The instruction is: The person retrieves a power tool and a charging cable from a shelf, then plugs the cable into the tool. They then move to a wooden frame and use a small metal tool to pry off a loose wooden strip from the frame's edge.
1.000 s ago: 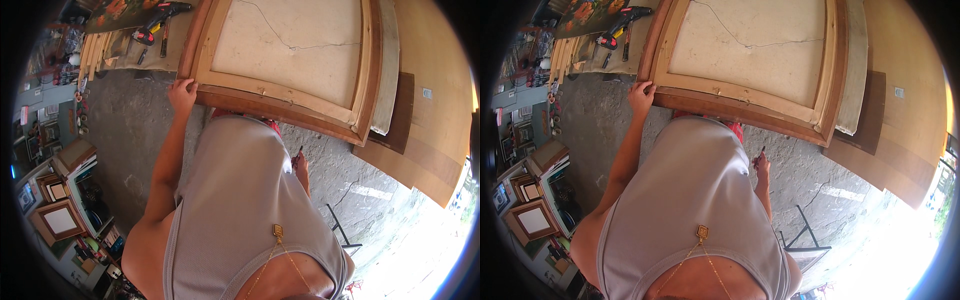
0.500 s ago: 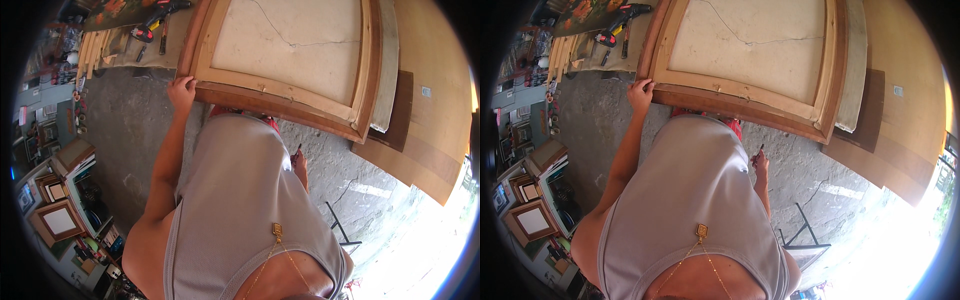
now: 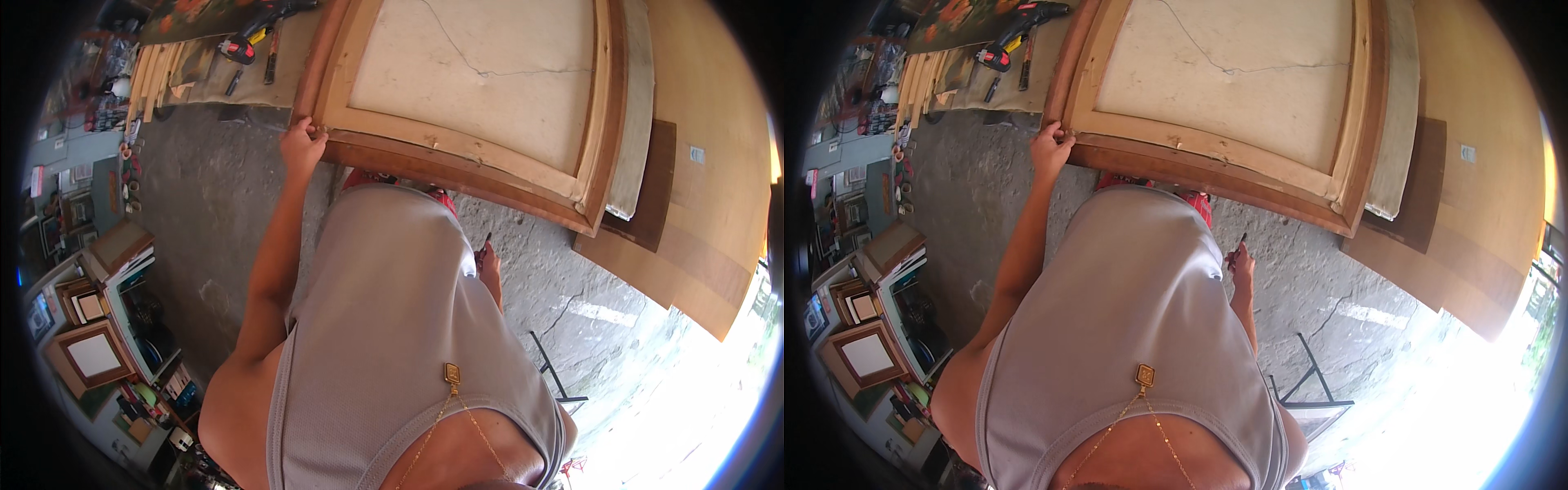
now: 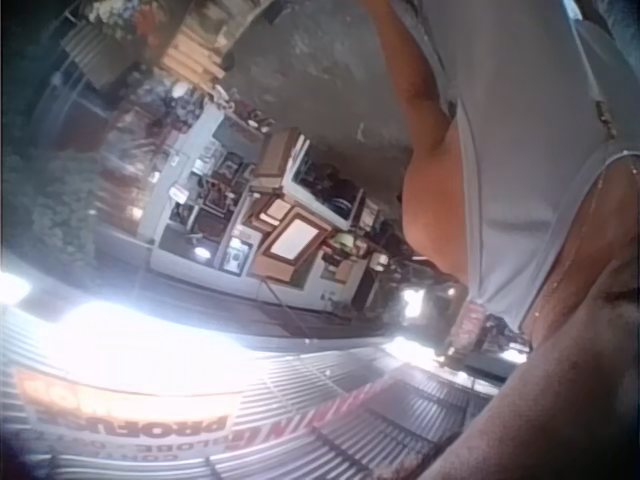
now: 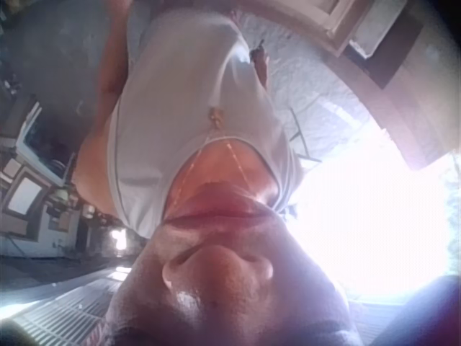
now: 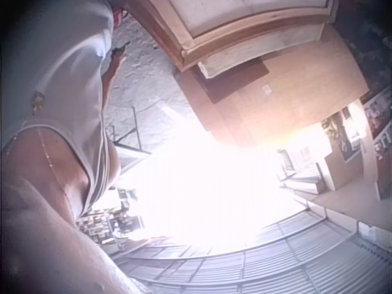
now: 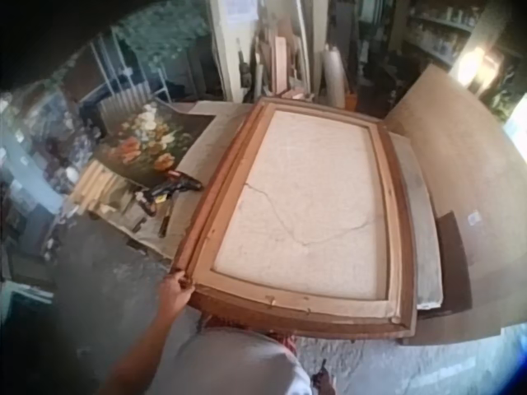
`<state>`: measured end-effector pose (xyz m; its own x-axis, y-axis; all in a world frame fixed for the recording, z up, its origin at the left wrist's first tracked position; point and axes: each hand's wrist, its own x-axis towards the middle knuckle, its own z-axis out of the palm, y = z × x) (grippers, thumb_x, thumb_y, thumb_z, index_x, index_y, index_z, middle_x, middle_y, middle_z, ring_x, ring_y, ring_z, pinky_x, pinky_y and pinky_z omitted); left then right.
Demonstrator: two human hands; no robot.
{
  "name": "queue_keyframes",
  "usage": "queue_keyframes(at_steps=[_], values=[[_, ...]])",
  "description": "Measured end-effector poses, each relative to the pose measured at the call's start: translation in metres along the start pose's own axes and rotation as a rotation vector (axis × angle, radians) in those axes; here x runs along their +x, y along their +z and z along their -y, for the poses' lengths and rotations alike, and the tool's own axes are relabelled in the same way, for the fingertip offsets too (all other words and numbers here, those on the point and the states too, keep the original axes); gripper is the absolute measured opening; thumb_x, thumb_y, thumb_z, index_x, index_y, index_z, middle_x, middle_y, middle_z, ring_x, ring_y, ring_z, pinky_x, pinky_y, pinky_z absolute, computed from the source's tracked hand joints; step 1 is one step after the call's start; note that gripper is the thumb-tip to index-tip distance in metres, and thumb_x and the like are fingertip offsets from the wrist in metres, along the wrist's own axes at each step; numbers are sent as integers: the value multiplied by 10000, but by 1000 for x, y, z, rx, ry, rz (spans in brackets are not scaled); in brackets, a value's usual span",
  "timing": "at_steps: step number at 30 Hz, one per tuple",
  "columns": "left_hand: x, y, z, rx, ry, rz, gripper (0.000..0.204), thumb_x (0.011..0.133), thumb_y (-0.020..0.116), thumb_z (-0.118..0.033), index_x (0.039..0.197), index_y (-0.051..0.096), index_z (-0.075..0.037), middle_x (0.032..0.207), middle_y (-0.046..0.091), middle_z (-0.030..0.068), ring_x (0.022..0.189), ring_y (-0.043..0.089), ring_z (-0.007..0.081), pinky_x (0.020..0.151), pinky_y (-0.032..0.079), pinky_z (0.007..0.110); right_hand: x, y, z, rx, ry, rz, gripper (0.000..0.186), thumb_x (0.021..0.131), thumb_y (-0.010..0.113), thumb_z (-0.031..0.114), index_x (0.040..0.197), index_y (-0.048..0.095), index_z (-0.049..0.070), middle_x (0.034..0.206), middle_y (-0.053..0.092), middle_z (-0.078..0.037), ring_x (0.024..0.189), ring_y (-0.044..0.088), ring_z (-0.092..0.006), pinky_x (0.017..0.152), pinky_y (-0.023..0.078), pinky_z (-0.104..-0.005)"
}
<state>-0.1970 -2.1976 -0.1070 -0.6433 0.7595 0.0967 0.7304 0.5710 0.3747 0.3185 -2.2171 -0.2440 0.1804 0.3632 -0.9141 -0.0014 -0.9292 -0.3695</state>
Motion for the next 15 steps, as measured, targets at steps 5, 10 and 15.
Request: queue_keyframes(at_steps=[5, 10, 15], values=[[3, -1, -1, 46, -98, 40, 451, 641, 743, -217, 1053, 638, -68, 761, 651, 71, 758, 607, 255, 756, 444, 389, 6, -5, 4, -16, -2, 44, 436, 889, 512, 375, 562, 436, 98, 609, 586, -97, 511, 600, -172, 352, 325, -257], [12, -5, 6, -154, -105, 106, 414, 679, 717, -185, 1080, 634, -131, 725, 632, 84, 701, 615, 253, 656, 481, 377, 3, -5, 5, -8, -5, 33, 433, 890, 512, 376, 563, 438, 103, 605, 581, -92, 511, 599, -168, 354, 326, -255], [24, -16, 5, -46, -59, 212, 396, 705, 697, -168, 1095, 627, -169, 714, 620, 86, 694, 613, 266, 642, 485, 372, -1, -4, 5, -1, 15, 0, 438, 890, 517, 379, 558, 438, 104, 594, 574, -91, 503, 591, -163, 351, 322, -256]])
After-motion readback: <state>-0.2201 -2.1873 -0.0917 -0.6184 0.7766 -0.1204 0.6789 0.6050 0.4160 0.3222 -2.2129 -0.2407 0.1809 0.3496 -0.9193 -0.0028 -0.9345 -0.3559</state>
